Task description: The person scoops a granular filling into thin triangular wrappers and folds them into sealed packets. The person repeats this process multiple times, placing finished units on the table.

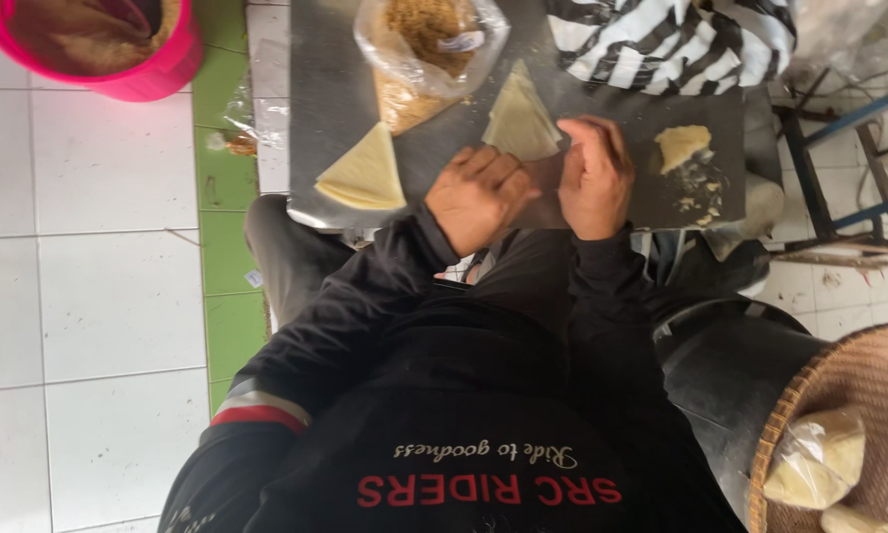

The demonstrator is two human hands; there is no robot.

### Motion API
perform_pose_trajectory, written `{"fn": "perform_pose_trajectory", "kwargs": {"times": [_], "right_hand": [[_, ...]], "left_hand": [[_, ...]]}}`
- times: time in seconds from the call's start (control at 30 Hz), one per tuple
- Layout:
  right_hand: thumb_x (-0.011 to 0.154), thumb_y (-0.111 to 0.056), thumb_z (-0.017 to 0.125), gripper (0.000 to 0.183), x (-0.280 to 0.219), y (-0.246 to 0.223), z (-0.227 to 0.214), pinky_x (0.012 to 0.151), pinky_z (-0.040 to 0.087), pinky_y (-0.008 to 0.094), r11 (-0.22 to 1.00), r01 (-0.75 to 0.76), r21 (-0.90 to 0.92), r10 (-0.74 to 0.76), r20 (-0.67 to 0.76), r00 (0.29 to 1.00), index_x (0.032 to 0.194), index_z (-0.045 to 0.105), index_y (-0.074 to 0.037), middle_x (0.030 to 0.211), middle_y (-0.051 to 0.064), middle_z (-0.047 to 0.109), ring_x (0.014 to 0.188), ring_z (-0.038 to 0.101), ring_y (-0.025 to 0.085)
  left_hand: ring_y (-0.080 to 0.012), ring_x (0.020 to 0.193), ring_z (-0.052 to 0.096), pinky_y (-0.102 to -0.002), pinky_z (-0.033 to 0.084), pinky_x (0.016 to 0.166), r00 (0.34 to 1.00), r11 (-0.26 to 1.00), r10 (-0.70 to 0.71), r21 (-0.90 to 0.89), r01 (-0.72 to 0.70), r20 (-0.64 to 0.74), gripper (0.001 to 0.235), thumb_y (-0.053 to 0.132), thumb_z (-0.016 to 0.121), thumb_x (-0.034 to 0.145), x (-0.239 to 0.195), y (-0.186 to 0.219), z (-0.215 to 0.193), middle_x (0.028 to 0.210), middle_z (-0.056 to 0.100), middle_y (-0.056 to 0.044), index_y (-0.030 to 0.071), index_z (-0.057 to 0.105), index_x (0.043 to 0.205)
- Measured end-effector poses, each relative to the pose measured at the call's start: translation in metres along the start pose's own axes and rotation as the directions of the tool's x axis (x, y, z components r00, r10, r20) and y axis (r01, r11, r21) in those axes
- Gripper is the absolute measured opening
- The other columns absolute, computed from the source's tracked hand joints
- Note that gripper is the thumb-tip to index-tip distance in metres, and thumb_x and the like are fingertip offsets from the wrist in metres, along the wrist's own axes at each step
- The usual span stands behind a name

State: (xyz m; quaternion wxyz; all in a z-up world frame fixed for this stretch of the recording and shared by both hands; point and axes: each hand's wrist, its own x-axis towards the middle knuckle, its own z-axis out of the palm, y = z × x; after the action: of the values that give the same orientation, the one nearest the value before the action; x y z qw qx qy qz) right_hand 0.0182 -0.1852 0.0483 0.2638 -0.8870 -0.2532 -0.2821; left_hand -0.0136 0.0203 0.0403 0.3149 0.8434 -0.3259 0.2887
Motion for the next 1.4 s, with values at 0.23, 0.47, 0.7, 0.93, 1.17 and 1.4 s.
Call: {"fn": "perform_pose_trajectory", "kwargs": {"times": [0.23,0.47,0.7,0.93,1.17,1.4], "right_hand": [[0.098,0.001,0.068,0.018,0.007,0.002,0.0,0.088,0.056,0.04,0.99,-0.13,0.057,0.124,0.094,0.988,0.114,0.07,-0.006,0.115,0.011,0.072,0.103,0.07,0.032],[0.099,-0.004,0.071,0.015,0.035,-0.001,0.007,0.086,0.055,0.04,1.0,-0.027,0.013,0.025,0.148,0.989,0.113,0.071,-0.007,0.109,0.009,0.07,0.1,0.068,0.031],[0.104,-0.014,0.078,0.016,0.12,0.004,0.053,0.084,0.055,0.036,0.983,0.122,0.135,-0.153,0.259,0.954,0.117,0.075,-0.006,0.106,0.009,0.067,0.095,0.067,0.024],[0.093,-0.018,0.082,0.016,0.137,0.0,0.082,0.085,0.05,0.043,0.986,0.153,0.069,-0.168,0.441,0.882,0.095,0.073,-0.005,0.094,0.011,0.063,0.09,0.063,0.029],[0.094,-0.013,0.08,0.012,0.136,0.0,0.088,0.085,0.05,0.042,0.983,0.177,0.051,-0.18,0.472,0.863,0.095,0.07,-0.005,0.09,0.01,0.064,0.089,0.064,0.03],[0.095,-0.007,0.075,0.009,0.143,0.0,0.09,0.094,0.049,0.045,0.963,0.263,0.062,-0.26,0.481,0.837,0.095,0.067,-0.003,0.088,0.009,0.063,0.082,0.062,0.027]], "left_hand": [[-0.0279,0.121,0.056,-0.042,0.044,0.099,0.996,0.981,-0.094,0.172,0.095,-0.014,0.038,0.033,0.078,0.092,0.004,0.005,0.002,0.132,0.062,-0.011,0.005,0.072,0.115],[-0.0284,0.12,0.057,-0.043,0.044,0.098,0.989,0.979,-0.148,0.147,0.144,0.016,0.039,0.035,0.079,0.09,0.004,0.002,0.009,0.125,0.063,-0.01,0.004,0.071,0.113],[-0.0276,0.114,0.059,-0.042,0.045,0.096,0.983,0.978,-0.179,0.105,0.183,-0.044,0.03,0.029,0.079,0.092,0.005,0.002,0.007,0.118,0.065,-0.009,0.004,0.071,0.107],[-0.0287,0.11,0.061,-0.042,0.047,0.094,0.986,0.983,-0.161,0.075,0.165,-0.049,0.029,0.027,0.079,0.089,0.004,-0.001,0.005,0.111,0.065,-0.011,0.002,0.072,0.103],[-0.0285,0.111,0.061,-0.041,0.048,0.095,0.986,0.987,-0.148,0.056,0.153,-0.079,0.029,0.027,0.079,0.088,0.002,-0.004,0.009,0.111,0.067,-0.012,0.001,0.073,0.102],[-0.0276,0.11,0.061,-0.04,0.048,0.093,0.985,0.985,-0.158,0.061,0.163,-0.075,0.029,0.028,0.079,0.09,0.0,-0.004,0.011,0.109,0.067,-0.011,0.002,0.074,0.102]]}}
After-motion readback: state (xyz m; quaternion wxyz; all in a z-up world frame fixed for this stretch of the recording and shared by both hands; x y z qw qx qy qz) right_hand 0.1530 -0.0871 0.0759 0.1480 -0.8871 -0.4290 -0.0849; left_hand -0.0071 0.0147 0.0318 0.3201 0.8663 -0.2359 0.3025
